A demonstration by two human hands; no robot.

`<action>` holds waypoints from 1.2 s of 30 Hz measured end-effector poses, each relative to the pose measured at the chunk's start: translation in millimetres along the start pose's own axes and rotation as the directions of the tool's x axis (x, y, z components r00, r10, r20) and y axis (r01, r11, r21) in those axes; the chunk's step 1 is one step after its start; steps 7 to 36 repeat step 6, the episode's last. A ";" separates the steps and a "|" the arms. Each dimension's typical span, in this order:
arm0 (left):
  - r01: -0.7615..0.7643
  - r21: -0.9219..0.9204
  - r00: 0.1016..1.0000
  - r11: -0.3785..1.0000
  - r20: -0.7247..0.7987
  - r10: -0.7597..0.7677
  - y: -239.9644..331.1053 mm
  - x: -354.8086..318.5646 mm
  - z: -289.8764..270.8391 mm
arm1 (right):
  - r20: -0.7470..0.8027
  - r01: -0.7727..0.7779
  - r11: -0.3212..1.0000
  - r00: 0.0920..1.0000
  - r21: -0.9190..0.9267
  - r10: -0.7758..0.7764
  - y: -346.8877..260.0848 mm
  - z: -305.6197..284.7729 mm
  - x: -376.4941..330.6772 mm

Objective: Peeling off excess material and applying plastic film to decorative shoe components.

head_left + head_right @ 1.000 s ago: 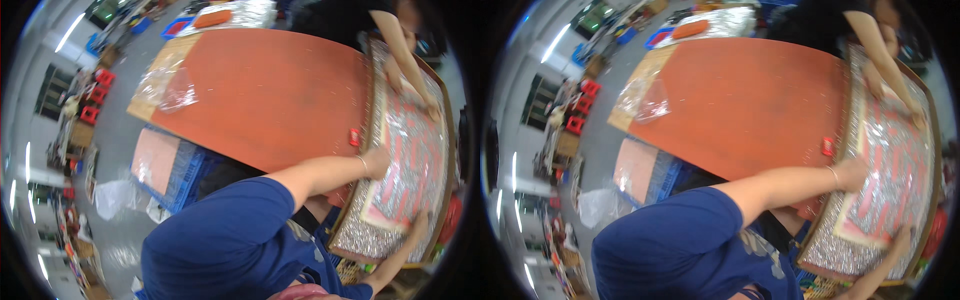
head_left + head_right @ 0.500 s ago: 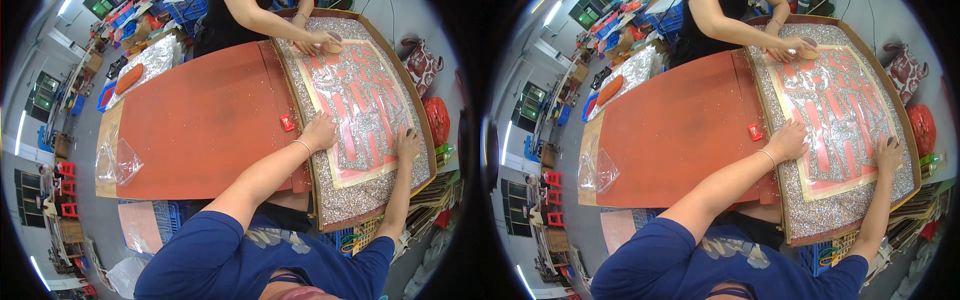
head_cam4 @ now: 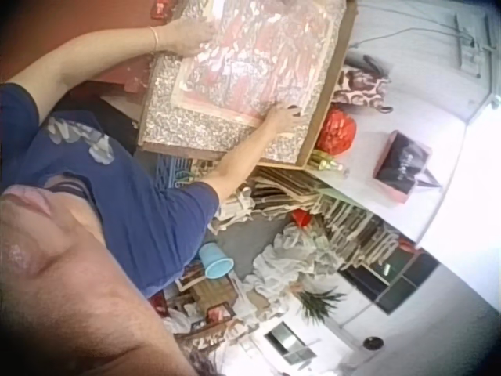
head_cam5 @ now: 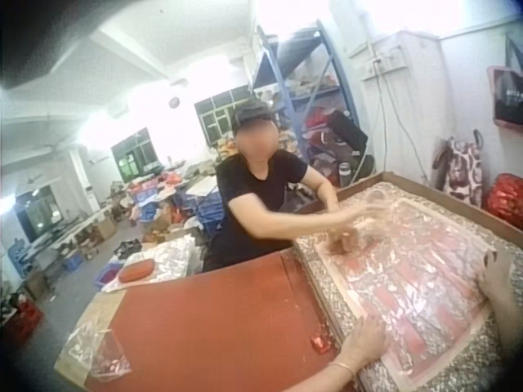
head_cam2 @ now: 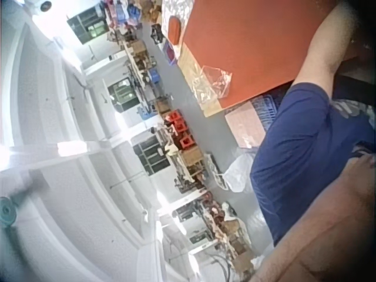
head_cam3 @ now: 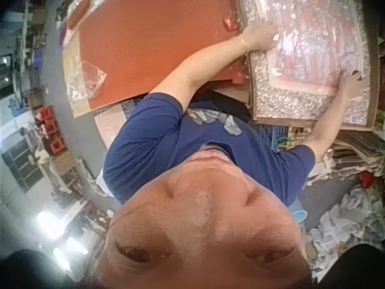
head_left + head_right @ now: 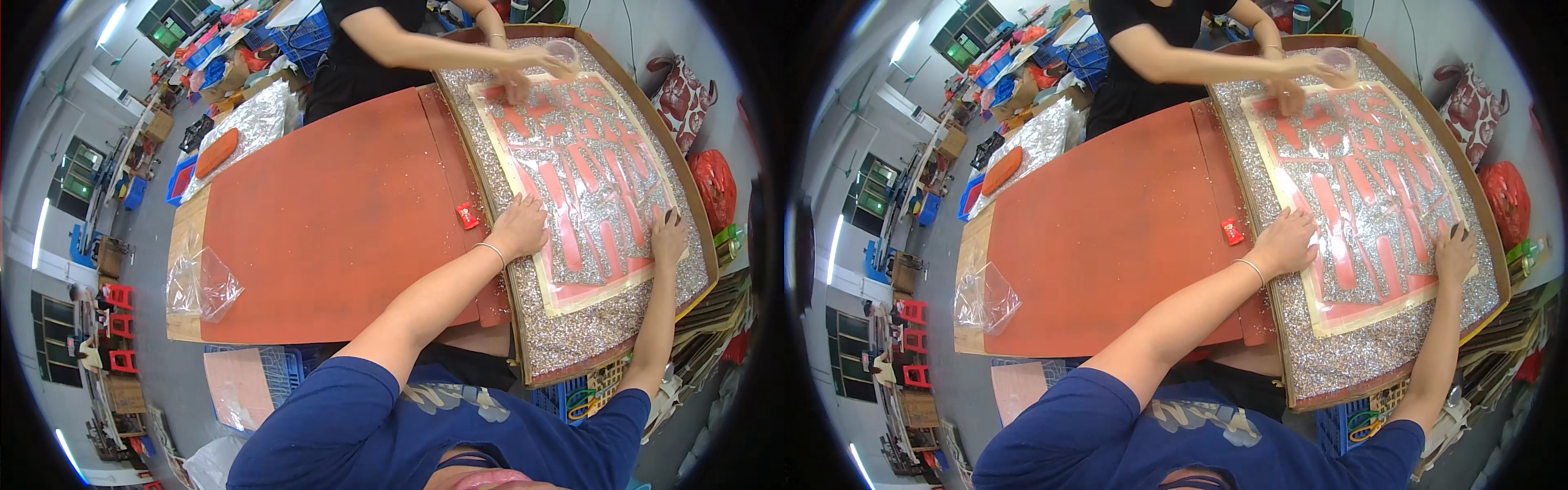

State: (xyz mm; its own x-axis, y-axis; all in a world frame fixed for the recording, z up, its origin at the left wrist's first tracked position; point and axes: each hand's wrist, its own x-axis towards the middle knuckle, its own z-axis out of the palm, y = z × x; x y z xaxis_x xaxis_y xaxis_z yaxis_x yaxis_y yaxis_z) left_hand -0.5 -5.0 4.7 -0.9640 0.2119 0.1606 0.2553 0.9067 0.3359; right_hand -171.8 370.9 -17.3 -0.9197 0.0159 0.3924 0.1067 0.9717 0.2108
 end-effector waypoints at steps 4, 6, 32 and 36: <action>0.003 -0.002 1.000 1.000 -0.028 -0.003 -2.7 -1.7 4.9 | -0.035 0.003 0.999 0.999 0.034 -0.002 0.8 6.2 2.0; 0.013 -0.009 0.999 1.000 0.033 -0.012 -1.9 -0.5 2.5 | -0.033 -0.008 0.999 0.999 0.047 0.009 -2.0 8.3 3.1; 0.013 -0.009 0.999 1.000 0.033 -0.012 -1.9 -0.5 2.5 | -0.033 -0.008 0.999 0.999 0.047 0.009 -2.0 8.3 3.1; 0.013 -0.009 0.999 1.000 0.033 -0.012 -1.9 -0.5 2.5 | -0.033 -0.008 0.999 0.999 0.047 0.009 -2.0 8.3 3.1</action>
